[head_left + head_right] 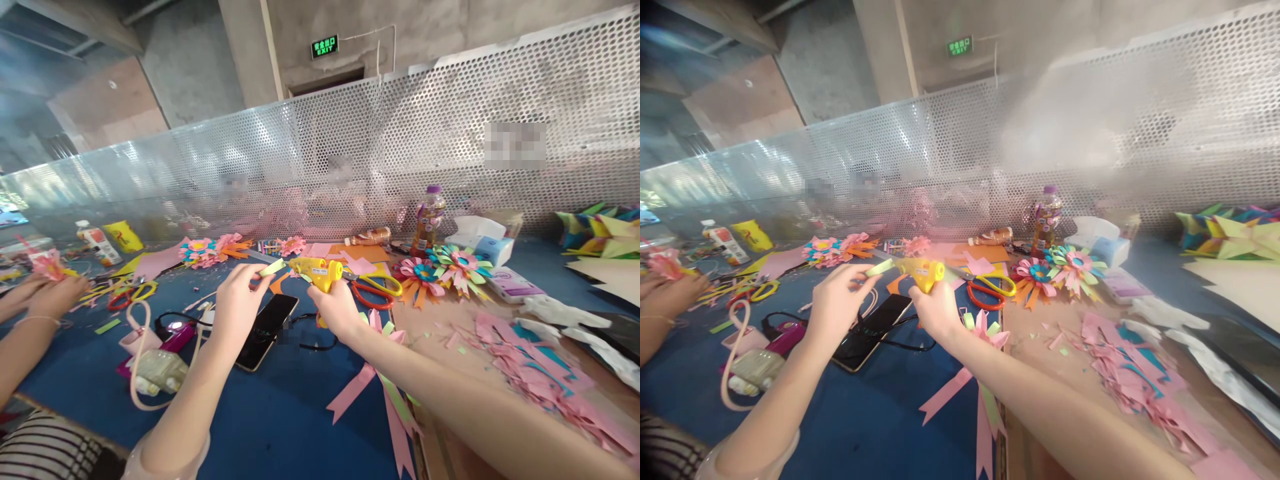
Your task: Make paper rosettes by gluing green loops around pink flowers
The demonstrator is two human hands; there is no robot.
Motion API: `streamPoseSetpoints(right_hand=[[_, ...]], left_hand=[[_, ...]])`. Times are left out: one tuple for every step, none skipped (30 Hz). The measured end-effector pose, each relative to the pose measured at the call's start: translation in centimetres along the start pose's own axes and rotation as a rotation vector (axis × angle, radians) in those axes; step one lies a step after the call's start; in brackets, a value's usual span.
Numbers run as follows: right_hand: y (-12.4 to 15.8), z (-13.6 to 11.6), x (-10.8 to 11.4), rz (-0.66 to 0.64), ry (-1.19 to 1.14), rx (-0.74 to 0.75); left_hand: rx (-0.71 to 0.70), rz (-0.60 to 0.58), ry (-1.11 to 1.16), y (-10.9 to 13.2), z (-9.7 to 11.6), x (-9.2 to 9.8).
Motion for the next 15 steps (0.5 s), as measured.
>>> streamPoseSetpoints(right_hand=[[0.01, 0.00, 0.00, 0.000, 0.002, 0.003], [0.01, 0.02, 0.00, -0.002, 0.005, 0.003], [0.02, 0.05, 0.00, -0.003, 0.007, 0.003], [0.02, 0.08, -0.01, -0.004, 0.008, 0.003], [0.03, 0.12, -0.02, -0.004, 0.010, 0.004], [0.05, 0.13, -0.03, -0.003, 0.011, 0.006], [0.07, 0.14, -0.03, 0.000, 0.013, 0.010], [0.10, 0.12, -0.04, 0.003, 0.015, 0.015], [0.13, 0.10, -0.05, 0.005, 0.017, 0.017], [0.16, 0.07, -0.08, 0.005, 0.019, 0.015], [0.19, 0.05, -0.10, 0.005, 0.020, 0.011], [0.21, 0.02, -0.13, 0.003, 0.021, 0.007], [0.23, 0.00, -0.15, 0.001, 0.022, 0.002], [0.22, -0.01, -0.16, 0.000, 0.024, -0.002], [0.21, -0.01, -0.17, 0.000, 0.026, -0.005]], left_hand=[[0.002, 0.003, 0.002, 0.00, 0.01, 0.03], [0.004, 0.004, 0.004, -0.01, 0.01, 0.04], [0.004, 0.006, 0.006, -0.02, -0.01, 0.04], [0.003, 0.005, 0.009, -0.03, -0.05, 0.02], [0.002, 0.005, 0.011, -0.04, -0.10, -0.01], [0.002, 0.002, 0.014, -0.05, -0.16, -0.05], [0.002, 0.001, 0.016, -0.05, -0.23, -0.08], [0.002, 0.001, 0.018, -0.04, -0.28, -0.11], [0.002, 0.002, 0.021, -0.03, -0.32, -0.12], [0.000, 0.002, 0.024, -0.02, -0.34, -0.13], [-0.004, 0.004, 0.026, 0.00, -0.35, -0.12], [-0.010, 0.006, 0.028, 0.01, -0.33, -0.12], [-0.016, 0.008, 0.029, 0.02, -0.30, -0.10], [-0.022, 0.009, 0.029, 0.02, -0.26, -0.10], [-0.027, 0.012, 0.028, 0.02, -0.22, -0.09]])
Point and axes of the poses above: each hand's wrist, its own y-axis away from the middle knuckle, its own x-axis out of the back of the hand, z = x × y, the point moved 3 cm from there along -y, towards the middle knuckle, and after that the axes turned 5 degrees about x, right-handed, at the moved point
